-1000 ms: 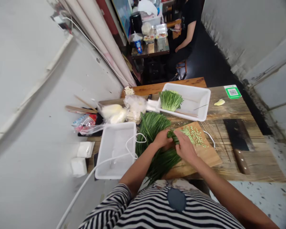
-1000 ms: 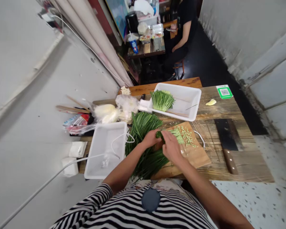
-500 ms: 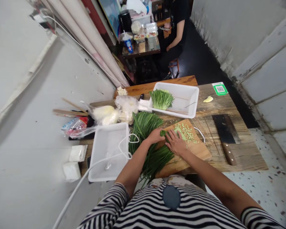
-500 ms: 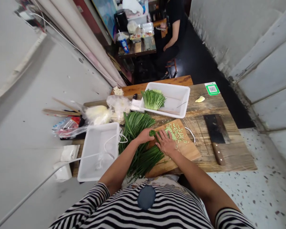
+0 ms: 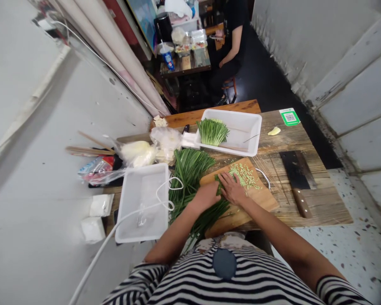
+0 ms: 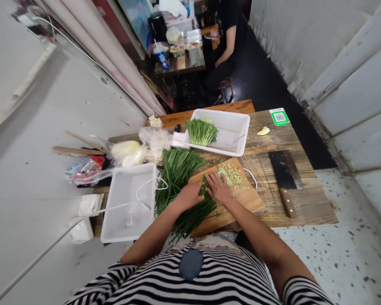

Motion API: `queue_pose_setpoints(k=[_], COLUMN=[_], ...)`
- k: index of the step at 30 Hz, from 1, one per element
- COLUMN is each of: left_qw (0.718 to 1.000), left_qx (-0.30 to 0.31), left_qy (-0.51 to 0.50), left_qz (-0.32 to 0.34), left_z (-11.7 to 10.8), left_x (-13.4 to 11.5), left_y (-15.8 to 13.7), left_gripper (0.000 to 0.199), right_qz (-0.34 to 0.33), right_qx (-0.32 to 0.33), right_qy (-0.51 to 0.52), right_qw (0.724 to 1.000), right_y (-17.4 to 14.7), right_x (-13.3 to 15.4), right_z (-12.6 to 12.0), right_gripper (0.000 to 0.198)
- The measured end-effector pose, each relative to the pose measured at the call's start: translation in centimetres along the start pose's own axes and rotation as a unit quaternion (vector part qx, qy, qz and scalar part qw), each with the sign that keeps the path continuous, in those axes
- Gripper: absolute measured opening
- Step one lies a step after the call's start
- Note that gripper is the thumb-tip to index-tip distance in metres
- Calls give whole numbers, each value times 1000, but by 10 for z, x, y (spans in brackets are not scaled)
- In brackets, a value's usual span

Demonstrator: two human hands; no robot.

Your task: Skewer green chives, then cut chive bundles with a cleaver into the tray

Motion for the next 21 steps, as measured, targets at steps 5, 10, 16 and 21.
queue_pose_setpoints(k=[5, 10, 16, 21], left_qw=[998, 993, 992, 985], left_qx=[-31, -108, -110, -167], left_qy=[30, 24, 55, 14], left_qz=[-54, -30, -39, -49], left_z=[53, 66, 70, 49], left_x=[15, 20, 18, 17], left_y=[-2, -2, -7, -13], left_gripper=[45, 56, 105, 108], right_qz=[73, 239, 308, 311], right_qx=[-65, 14, 25, -13], right_qy=[32, -15, 42, 90], right_qw=[995, 971, 950, 946], right_y=[-27, -84, -90, -83], right_x=[-24, -51, -57, -64], right_z=[-33, -24, -4, -16], right_gripper=[52, 29, 24, 27])
Point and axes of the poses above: each hand's wrist, its own y-axis towards the middle knuckle, its own z-axis out of the palm, x = y × z, the point moved 5 cm from there along y, towards the middle knuckle, and after that the axes turned 5 degrees about -y, right-handed, at the moved point
